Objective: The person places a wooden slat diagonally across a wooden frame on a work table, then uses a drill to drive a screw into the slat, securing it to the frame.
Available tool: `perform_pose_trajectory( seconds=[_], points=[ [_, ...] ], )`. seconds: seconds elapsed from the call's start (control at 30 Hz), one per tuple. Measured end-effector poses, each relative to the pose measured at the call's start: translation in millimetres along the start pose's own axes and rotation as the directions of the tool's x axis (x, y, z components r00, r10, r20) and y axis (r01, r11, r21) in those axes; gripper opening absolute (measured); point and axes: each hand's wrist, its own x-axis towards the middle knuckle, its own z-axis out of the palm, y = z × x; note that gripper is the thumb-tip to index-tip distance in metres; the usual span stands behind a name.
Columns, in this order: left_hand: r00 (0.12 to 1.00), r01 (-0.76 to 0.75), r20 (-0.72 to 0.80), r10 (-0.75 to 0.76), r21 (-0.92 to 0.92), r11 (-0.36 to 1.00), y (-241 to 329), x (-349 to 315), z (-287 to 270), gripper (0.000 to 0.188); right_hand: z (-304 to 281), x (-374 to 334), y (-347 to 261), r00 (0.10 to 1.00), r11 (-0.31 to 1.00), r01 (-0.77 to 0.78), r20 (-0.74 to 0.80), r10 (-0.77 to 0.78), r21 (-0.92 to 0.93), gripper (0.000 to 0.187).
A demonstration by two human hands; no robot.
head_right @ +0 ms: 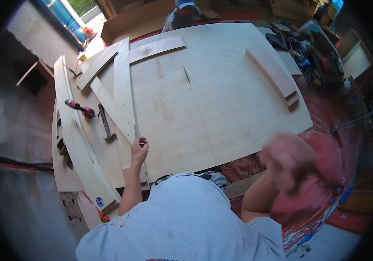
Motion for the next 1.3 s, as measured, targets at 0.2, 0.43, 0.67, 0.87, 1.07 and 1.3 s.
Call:
perform_pose_trajectory(
  seconds=[0.2,0.43,0.67,0.87,1.07,1.3],
  points=[
    [0.942,0.293,-0.289,-0.17,0.465,0.836,-77.3,-28.7,-89.9,0.03,58.0,122.0,-94.6,0.724,0.664,0.355,0.256,-0.641,0.658,0.009],
    [0.825,0.524,-0.485,-0.289,0.468,0.711,-127.1,-59.3,-120.3,0.033,79.0,131.4,-108.4,0.635,0.651,0.582,0.228,-0.738,0.487,0.013],
    [0.779,0.587,-0.517,-0.354,0.404,0.701,-146.1,-82.6,-102.7,0.032,92.1,142.6,-108.8,0.542,0.573,0.651,0.224,-0.81,0.498,0.017],
    [0.758,0.61,-0.529,-0.381,0.37,0.701,-154.8,-80.9,-105.3,0.033,107.2,147.6,-111.6,0.48,0.47,0.769,0.094,-0.872,0.433,0.018],
    [0.743,0.609,-0.554,-0.376,0.328,0.722,-156.2,-75.5,-102.3,0.034,110.9,147.6,-117.9,0.432,0.431,0.819,0.087,-0.898,0.379,0.023],
    [0.726,0.615,-0.584,-0.364,0.313,0.724,-154.8,-80.2,-101.1,0.034,111.7,137.8,-126.7,0.428,0.442,0.845,0.117,-0.896,0.3,0.024]
  ],
)
